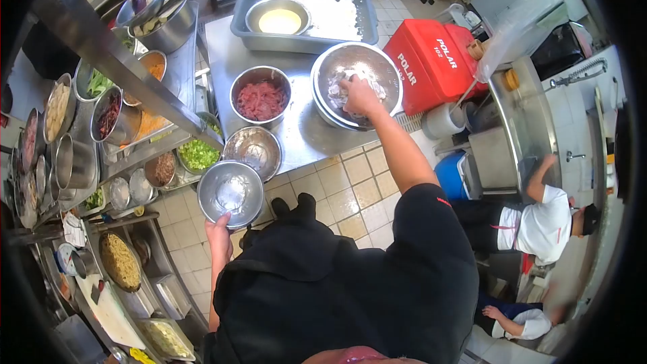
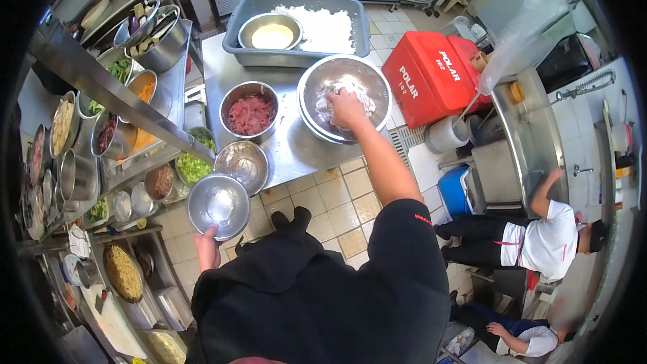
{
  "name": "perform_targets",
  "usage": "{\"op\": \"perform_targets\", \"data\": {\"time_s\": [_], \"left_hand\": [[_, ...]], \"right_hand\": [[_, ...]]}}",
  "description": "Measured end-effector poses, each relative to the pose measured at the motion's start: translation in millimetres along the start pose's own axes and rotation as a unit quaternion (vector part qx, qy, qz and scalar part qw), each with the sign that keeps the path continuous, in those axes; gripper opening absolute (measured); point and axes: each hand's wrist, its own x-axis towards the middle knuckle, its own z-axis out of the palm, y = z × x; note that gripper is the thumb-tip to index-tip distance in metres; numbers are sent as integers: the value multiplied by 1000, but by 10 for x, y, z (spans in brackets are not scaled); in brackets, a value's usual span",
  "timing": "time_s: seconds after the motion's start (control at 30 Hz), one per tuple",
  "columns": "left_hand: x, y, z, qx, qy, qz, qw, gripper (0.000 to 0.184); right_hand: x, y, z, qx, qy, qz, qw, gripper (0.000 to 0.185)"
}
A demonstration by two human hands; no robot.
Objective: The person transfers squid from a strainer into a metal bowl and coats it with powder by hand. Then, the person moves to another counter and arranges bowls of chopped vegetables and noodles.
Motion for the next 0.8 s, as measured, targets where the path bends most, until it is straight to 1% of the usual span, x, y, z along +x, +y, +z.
{"op": "perform_targets", "data": {"time_s": [0.07, 0.1, 0.13, 0.23, 0.3, 0.4, 0.5, 0.53, 0.63, 0.67, 0.7, 0.73, 0.77, 0.8], "left_hand": [[-2, -67, -46, 8, 4, -3, 1000, 41], [-17, -68, -47, 7, 8, -2, 1000, 40], [-26, -66, -54, 7, 12, 0, 1000, 39], [-18, -115, -128, -4, 33, 16, 999, 38], [16, -146, -187, -8, 36, -5, 999, 39], [-1, -101, -151, -12, 25, -17, 999, 38], [20, -64, -96, -3, 16, -13, 1000, 37], [24, -63, -93, 2, 16, -12, 1000, 36], [15, -64, -82, -11, 11, -6, 1000, 36], [-9, -47, -61, -14, 15, -8, 1000, 37], [-42, -17, -34, -17, 17, -9, 1000, 37], [-58, 3, -20, -18, 20, -10, 1000, 38], [-51, -3, -25, -18, 16, -10, 1000, 38], [-38, -25, -41, -17, 12, -10, 1000, 39]], "right_hand": [[122, 221, 271, 58, 2, 21, 998, 48], [170, 313, 276, 88, 4, 32, 996, 45], [218, 432, 256, 64, 50, 50, 995, 32], [212, 554, -365, 106, 81, 97, 986, 31], [137, 577, -708, 157, 114, 113, 975, 33], [44, 494, -874, 269, 93, 137, 949, 36], [57, 729, -656, 236, -56, 78, 967, 34], [68, 813, -515, 259, -9, 29, 965, 27], [112, 863, -332, 249, 91, 118, 957, 24], [39, 623, -420, 217, 98, 120, 964, 30], [139, 617, -146, 178, 117, 67, 975, 36], [97, 362, -171, 194, 64, 53, 977, 48], [164, 232, 10, 155, 13, 29, 987, 56], [144, 43, 71, 106, 16, 46, 993, 52]]}}
